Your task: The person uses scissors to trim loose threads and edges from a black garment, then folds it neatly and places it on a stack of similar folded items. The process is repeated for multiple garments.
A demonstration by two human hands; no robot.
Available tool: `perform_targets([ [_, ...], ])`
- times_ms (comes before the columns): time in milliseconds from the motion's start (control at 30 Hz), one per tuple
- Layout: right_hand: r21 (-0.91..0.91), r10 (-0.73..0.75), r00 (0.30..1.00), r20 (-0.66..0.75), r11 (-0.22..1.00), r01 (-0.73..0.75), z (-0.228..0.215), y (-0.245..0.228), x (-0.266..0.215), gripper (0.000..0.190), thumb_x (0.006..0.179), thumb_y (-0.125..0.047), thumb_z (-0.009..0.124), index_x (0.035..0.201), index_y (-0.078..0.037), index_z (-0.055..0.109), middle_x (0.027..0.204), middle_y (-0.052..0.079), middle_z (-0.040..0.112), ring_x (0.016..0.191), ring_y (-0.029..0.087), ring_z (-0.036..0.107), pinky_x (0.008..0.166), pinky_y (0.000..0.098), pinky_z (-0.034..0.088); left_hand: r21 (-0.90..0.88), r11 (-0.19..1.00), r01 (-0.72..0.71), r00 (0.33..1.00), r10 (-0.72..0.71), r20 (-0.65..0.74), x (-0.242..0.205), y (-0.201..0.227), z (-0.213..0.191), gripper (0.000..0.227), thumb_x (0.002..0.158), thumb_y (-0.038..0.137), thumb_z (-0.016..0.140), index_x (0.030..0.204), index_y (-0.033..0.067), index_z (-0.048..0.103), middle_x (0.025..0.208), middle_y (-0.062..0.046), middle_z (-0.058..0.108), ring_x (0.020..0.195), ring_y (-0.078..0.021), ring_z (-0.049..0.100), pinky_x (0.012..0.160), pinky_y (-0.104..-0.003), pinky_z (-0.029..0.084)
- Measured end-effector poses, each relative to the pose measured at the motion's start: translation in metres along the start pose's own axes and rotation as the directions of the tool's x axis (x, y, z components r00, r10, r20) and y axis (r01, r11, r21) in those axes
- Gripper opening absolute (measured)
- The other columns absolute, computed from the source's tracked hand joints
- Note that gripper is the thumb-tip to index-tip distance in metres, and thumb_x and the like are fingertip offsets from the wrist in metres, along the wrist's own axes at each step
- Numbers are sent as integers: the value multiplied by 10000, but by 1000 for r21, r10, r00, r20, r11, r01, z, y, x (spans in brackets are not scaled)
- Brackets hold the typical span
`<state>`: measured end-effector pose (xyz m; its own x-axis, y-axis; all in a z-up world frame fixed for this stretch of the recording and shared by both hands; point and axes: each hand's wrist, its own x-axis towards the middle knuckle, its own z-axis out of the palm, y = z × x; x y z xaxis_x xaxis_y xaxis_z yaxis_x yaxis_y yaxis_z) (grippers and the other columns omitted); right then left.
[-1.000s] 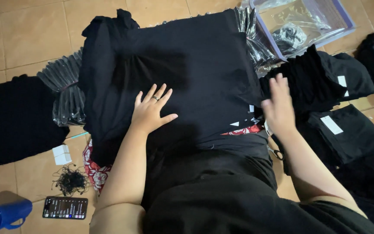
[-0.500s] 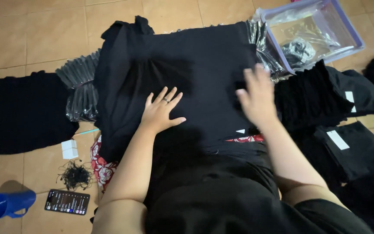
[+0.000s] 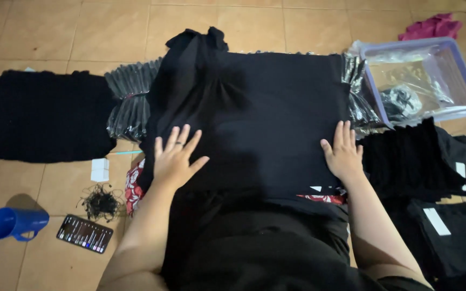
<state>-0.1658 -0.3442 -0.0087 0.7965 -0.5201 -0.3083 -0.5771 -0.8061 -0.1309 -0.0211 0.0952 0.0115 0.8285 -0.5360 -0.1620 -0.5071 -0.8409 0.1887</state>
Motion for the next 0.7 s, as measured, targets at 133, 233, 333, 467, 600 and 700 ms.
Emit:
perform_targets([
  [133,-106,40,999,-4,994,-40,25,24,30,822,1036,-694,189,1680,-226,-17,1745,96,-13,1591,371,60,1150,803,82,-115,969,217,976,-216,22,-34,-24,-13,706,997,607,452,1632,384,238,1741,-43,118,1580,-346,149,1180,-689,221],
  [233,-175,121,990,-71,976,-131,3,22,48,868,1040,-708,267,1658,-101,210,1745,183,16,1584,433,32,1095,857,17,-268,885,380,925,-370,92,-40,-52,-5,687,1039,589,369,1657,389,146,1740,-90,76,1581,-390,94,1173,-718,190],
  [333,23,-15,988,-154,1000,19,-34,-12,55,786,1047,-629,379,1679,-191,215,1732,169,51,1573,428,120,1165,753,235,-443,827,345,870,-459,-180,-19,-69,-4,575,1084,498,408,1592,229,413,1650,-237,302,1492,-449,328,1171,-617,304],
  [467,15,-437,780,-447,869,495,-43,-63,73,469,1058,-225,604,1500,-73,574,1571,288,443,1427,509,415,1144,600,382,-414,903,116,796,-334,-505,70,-80,7,386,1057,317,556,1401,161,636,1349,-209,623,1236,-401,614,1023,-507,491],
  [600,-146,-642,554,-530,713,686,-14,-100,112,344,1016,-164,653,1351,-100,696,1422,227,634,1371,381,555,1174,463,419,-380,870,313,862,-428,-271,180,-99,34,449,1046,506,524,1400,245,616,1251,-80,662,1122,-277,704,869,-426,604],
  [700,-111,-578,759,-299,811,574,5,-101,118,453,1072,-352,490,1513,-257,522,1611,92,442,1508,360,379,1209,594,331,-314,830,461,809,-539,-236,231,-106,48,547,948,566,616,1343,188,638,1277,-149,627,1111,-351,684,766,-528,623],
])
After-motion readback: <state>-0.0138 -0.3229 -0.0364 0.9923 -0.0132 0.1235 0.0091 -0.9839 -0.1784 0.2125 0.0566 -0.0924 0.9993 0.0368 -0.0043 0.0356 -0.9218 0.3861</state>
